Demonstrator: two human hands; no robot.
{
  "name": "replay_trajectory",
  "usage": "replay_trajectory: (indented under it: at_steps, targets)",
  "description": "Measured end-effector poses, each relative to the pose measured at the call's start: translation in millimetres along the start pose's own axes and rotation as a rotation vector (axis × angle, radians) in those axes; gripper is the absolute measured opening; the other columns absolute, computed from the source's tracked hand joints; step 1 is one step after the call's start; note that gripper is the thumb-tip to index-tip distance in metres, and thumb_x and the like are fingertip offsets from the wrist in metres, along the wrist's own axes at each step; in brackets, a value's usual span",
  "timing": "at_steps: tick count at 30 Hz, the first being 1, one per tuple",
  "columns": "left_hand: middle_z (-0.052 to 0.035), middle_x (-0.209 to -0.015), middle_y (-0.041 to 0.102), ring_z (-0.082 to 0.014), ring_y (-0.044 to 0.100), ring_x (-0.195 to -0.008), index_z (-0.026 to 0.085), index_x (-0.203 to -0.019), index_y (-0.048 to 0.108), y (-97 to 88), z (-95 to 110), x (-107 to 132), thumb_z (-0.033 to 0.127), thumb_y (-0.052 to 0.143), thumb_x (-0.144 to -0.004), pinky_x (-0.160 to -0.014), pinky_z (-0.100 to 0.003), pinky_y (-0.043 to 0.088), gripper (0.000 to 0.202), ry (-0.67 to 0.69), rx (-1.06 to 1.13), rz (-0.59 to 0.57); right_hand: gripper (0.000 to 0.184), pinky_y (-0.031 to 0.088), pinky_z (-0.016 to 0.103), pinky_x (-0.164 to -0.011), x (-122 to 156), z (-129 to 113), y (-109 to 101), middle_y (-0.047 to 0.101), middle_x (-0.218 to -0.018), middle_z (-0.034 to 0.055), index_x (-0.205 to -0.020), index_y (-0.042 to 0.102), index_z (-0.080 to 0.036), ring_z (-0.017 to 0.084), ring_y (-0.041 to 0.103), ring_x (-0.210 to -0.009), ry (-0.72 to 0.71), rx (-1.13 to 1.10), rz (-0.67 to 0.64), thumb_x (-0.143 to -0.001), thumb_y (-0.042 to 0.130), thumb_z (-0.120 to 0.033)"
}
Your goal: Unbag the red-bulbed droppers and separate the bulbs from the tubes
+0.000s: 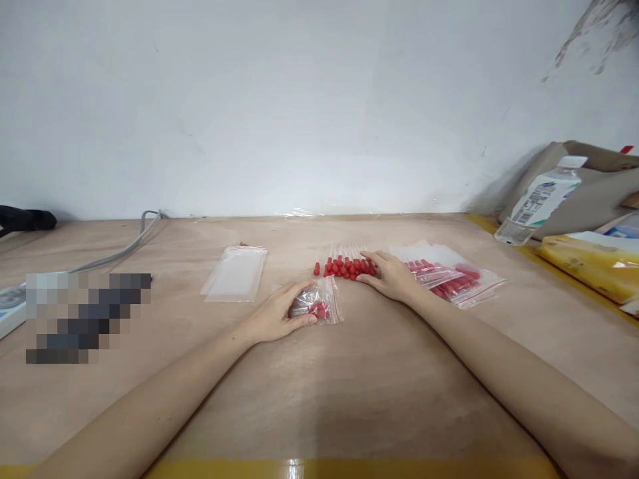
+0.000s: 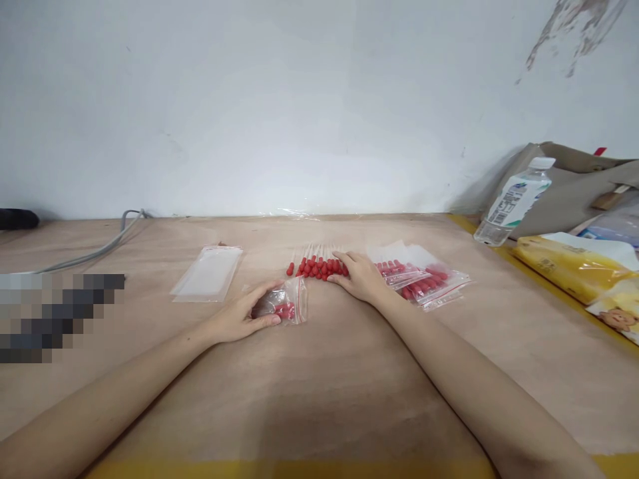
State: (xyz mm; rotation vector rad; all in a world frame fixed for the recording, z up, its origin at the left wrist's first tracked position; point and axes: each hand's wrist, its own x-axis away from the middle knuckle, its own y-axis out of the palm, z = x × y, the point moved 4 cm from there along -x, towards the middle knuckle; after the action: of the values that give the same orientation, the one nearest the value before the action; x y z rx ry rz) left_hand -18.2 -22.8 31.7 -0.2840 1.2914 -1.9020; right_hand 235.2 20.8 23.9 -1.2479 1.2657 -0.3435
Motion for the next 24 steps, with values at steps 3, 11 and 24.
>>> replay_trajectory:
  at_steps: [3, 11, 24]
  targets:
    - [-0.0081, -0.133, 0.043, -0.0234, 0.044, -0.118, 0.022, -0.131, 0.032, 0.5, -1, 0, 0.047, 0.052, -0.080, -0.097, -0.037, 0.038, 0.061, 0.005, 0.002, 0.000, 0.056, 0.046, 0.038, -0.077, 2, 4, 2, 0.060, -0.094, 0.0094, -0.118, 0.049, -0.015, 0.023, 0.056, -0.087, 0.079, -0.070, 0.014, -0.075, 0.056, -0.050]
    - [-0.0083, -0.132, 0.045, -0.0238, 0.046, -0.117, 0.021, -0.131, 0.033, 0.3, -1, 0, 0.048, 0.052, -0.080, -0.096, -0.036, 0.039, 0.061, -0.002, -0.007, 0.010, 0.059, 0.046, 0.034, -0.073, 5, 5, 1, 0.060, -0.092, 0.0062, -0.119, 0.046, -0.016, 0.020, 0.057, -0.083, 0.115, -0.167, 0.037, -0.071, 0.061, -0.047]
    - [-0.0075, -0.131, 0.045, -0.0229, 0.045, -0.116, 0.022, -0.131, 0.033, 0.3, -1, 0, 0.047, 0.052, -0.080, -0.096, -0.036, 0.039, 0.060, -0.002, 0.002, 0.005, 0.016, 0.039, 0.031, -0.068, 4, -40, -21, 0.055, -0.060, 0.0006, -0.069, 0.059, -0.018, 0.014, 0.050, -0.061, -0.049, -0.290, 0.172, -0.078, 0.055, -0.031]
